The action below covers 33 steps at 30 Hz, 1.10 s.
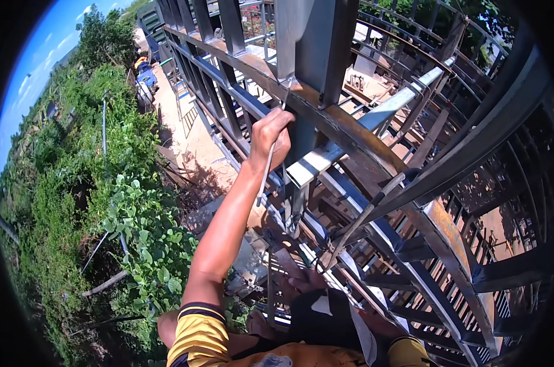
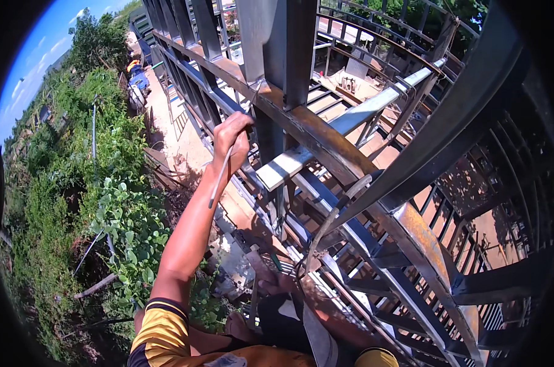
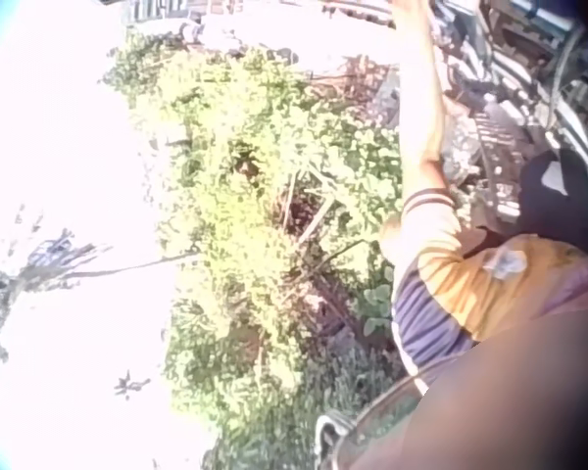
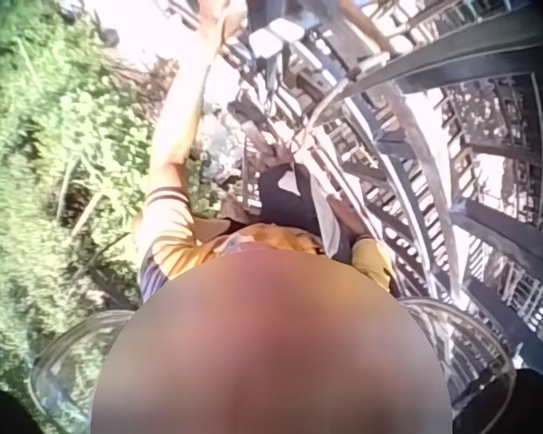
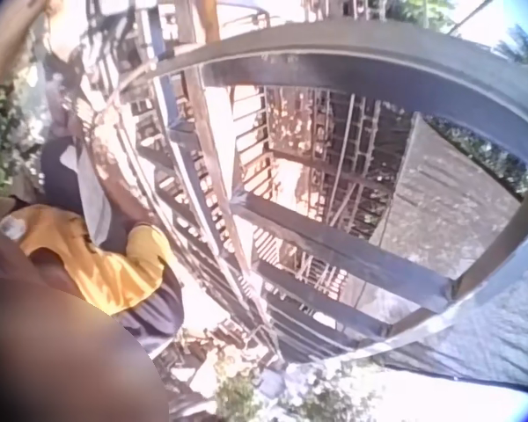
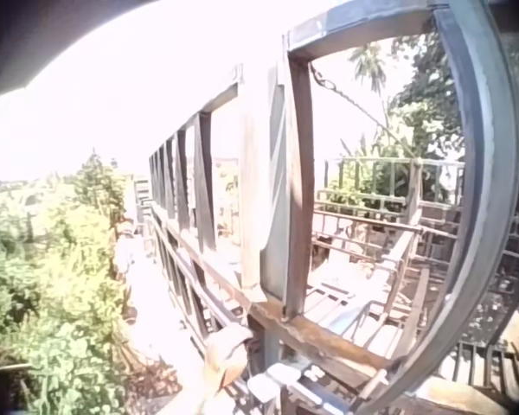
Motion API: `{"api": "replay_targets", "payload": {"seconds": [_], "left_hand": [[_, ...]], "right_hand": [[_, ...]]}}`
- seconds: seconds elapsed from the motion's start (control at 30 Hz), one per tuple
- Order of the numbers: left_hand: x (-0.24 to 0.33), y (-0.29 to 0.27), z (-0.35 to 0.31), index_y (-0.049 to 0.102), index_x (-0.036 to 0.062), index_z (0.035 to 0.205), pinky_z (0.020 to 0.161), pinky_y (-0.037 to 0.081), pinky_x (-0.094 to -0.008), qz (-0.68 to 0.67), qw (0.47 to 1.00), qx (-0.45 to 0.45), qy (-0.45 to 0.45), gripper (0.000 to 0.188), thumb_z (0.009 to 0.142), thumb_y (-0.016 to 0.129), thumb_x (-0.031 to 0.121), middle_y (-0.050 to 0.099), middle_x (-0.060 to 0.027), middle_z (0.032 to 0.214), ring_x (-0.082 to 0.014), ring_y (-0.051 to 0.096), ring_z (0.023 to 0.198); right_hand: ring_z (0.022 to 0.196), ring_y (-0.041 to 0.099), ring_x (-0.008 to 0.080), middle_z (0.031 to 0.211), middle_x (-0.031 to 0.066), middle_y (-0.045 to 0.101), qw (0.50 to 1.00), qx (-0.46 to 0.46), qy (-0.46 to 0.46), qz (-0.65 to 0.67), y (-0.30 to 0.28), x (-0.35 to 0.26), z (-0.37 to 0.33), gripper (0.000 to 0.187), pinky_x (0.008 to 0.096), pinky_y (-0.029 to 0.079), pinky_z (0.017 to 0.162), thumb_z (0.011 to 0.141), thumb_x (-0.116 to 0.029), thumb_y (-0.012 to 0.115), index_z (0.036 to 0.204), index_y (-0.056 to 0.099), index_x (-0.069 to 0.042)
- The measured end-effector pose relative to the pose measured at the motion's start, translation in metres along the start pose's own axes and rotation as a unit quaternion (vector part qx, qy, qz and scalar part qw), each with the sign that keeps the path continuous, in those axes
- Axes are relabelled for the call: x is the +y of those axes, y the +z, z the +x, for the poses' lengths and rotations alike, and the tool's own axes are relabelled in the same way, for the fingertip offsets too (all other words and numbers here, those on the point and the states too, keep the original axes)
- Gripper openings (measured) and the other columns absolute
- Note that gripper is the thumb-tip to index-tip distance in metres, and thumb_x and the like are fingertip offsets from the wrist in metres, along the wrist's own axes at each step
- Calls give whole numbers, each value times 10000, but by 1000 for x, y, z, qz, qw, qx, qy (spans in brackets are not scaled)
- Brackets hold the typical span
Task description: Welding joints on a large metal frame structure outdoors.
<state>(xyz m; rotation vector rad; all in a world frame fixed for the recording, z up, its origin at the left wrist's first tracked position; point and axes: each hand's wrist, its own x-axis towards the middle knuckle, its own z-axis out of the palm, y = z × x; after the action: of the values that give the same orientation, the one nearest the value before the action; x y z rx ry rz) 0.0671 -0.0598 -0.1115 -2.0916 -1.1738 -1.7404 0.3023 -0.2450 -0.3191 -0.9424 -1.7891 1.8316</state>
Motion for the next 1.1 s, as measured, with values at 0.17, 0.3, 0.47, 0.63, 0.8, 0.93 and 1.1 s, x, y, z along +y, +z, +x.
{"api": "replay_targets", "payload": {"seconds": [0.17,0.3,0.47,0.63,0.8,0.93,1.1], "left_hand": [[20,-3,7,570,-57,823,622,481,-332,-5,1000,2,21,254,623,432,-132,572,-199,753,-364,581,683],[9,-1,-2,566,-50,856,622,487,-355,24,998,-30,53,277,609,461,-117,567,-192,738,-358,587,683],[2,-1,-5,532,-15,862,605,493,-397,98,981,-125,115,234,634,507,-59,509,-152,669,-349,568,647],[3,-11,7,541,-24,867,608,497,-389,102,979,-140,108,249,619,516,-30,532,-163,685,-331,579,646],[28,-6,5,521,15,893,582,488,-398,69,973,-119,184,233,665,504,-30,524,-143,681,-320,570,655],[-1,6,-4,513,15,910,585,494,-394,94,984,-121,86,231,684,495,-26,528,-149,683,-326,569,647],[-5,-3,-10,509,5,940,597,501,-391,100,973,-135,158,250,691,504,-19,534,-154,681,-332,573,639]], "right_hand": [[933,600,202,1014,124,637,991,-55,-55,-107,-1,44,2,430,331,460,832,795,-163,637,1154,541,53],[926,606,205,1010,132,642,998,-26,42,-29,3,-34,-3,412,333,465,823,792,-173,640,1121,560,61],[918,610,213,996,140,647,991,11,136,-15,16,-50,-13,404,336,463,827,793,-193,637,1094,573,69],[902,613,220,976,141,649,996,0,56,69,22,-28,-8,410,339,459,831,794,-203,633,1105,574,57],[924,605,212,989,135,646,1000,13,-14,-12,23,-40,-3,405,340,454,837,799,-200,623,1116,572,47],[945,596,200,1001,130,643,999,30,-30,-11,20,-23,7,398,334,453,837,801,-189,620,1118,569,46],[956,590,189,1020,133,637,998,-51,32,-2,25,-7,2,383,326,449,840,805,-166,613,1127,563,37]]}}
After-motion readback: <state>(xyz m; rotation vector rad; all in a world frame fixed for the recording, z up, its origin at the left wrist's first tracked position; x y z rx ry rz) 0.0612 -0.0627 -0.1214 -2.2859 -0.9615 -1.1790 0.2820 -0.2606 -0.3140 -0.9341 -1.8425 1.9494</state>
